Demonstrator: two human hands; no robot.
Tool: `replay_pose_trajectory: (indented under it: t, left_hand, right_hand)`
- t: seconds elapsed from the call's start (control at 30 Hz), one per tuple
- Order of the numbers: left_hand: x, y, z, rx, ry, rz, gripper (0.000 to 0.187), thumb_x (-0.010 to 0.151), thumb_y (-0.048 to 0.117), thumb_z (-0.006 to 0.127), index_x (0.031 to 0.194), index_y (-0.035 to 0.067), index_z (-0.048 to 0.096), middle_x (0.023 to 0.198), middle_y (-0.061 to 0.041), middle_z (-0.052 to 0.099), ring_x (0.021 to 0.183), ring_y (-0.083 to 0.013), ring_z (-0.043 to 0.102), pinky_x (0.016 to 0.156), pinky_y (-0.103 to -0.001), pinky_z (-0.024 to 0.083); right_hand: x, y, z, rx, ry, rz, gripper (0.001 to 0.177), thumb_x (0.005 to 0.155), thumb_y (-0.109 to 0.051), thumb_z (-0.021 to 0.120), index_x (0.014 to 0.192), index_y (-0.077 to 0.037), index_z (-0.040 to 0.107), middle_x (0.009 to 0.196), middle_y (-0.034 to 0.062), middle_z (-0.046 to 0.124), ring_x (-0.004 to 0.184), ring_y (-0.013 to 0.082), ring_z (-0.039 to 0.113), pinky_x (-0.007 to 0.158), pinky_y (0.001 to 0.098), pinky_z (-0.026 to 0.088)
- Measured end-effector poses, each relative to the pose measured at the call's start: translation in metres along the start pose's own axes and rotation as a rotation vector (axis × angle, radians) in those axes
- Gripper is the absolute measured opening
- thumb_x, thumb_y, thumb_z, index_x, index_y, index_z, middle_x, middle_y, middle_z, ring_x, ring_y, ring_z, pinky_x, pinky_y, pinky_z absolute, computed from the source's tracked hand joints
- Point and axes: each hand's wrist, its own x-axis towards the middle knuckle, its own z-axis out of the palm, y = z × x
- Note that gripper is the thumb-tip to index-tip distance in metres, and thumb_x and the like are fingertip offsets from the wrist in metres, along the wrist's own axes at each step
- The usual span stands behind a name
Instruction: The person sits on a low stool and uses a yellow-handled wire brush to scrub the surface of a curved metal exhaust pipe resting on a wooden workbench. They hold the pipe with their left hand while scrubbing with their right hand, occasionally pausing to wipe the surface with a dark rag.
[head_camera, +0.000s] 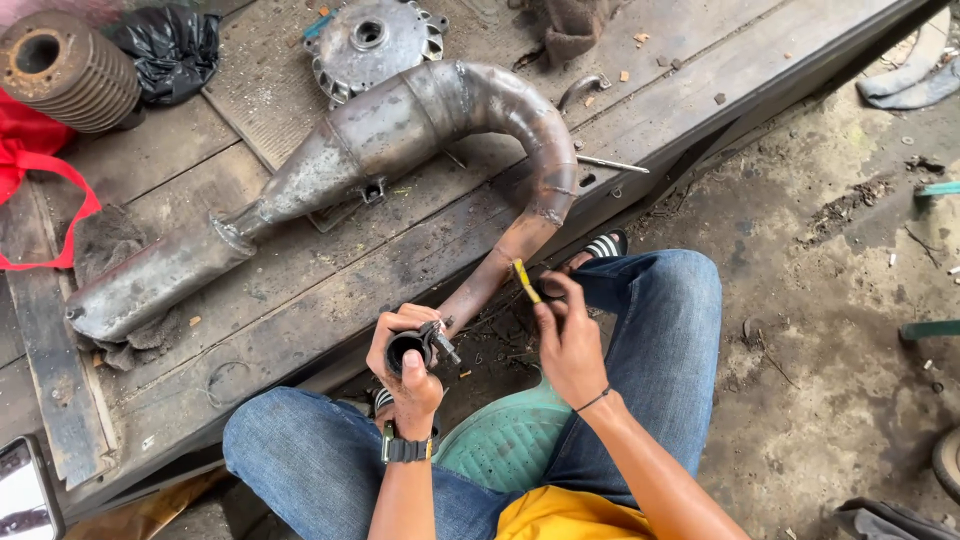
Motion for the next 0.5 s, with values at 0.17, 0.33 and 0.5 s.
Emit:
replay_pose_trajectory:
  t: [0.17, 0.33, 0.5]
  left_hand:
    - [-0.004, -0.002, 0.000, -0.023, 0.023, 0.013, 0.051, 0.102, 0.048, 0.048, 0.082, 0.002, 0.057, 0.071, -0.013, 0.064, 0.065, -0.0265, 0.068, 0.074, -0.042, 0.058]
    - [-0.004, -0.004, -0.001, -0.027, 0.015, 0.020, 0.052, 0.102, 0.048, 0.049, 0.081, 0.001, 0.056, 0.071, -0.014, 0.063, 0.065, -0.0279, 0.068, 0.073, -0.043, 0.058]
    - [-0.004, 0.000, -0.001, -0.017, 0.024, 0.021, 0.050, 0.102, 0.046, 0.048, 0.081, 0.002, 0.057, 0.071, -0.015, 0.064, 0.066, -0.0280, 0.069, 0.074, -0.043, 0.058]
  right_hand:
    - [-0.004, 0.013, 0.011, -0.202, 0.004, -0.340, 0.052, 0.096, 0.001, 0.056, 0.145, -0.016, 0.060, 0.085, 0.0173, 0.069, 0.076, 0.0384, 0.070, 0.067, 0.0465, 0.058]
    - [-0.008, 0.010, 0.006, -0.346, -0.102, -0.358, 0.050, 0.097, -0.012, 0.057, 0.143, -0.032, 0.062, 0.077, 0.0058, 0.063, 0.066, 0.0297, 0.068, 0.061, 0.0414, 0.058]
    - [0.005, 0.009, -0.010, -0.608, 0.056, -0.343, 0.052, 0.095, -0.014, 0.057, 0.142, -0.035, 0.062, 0.085, 0.0081, 0.060, 0.067, 0.0378, 0.066, 0.061, 0.0507, 0.059]
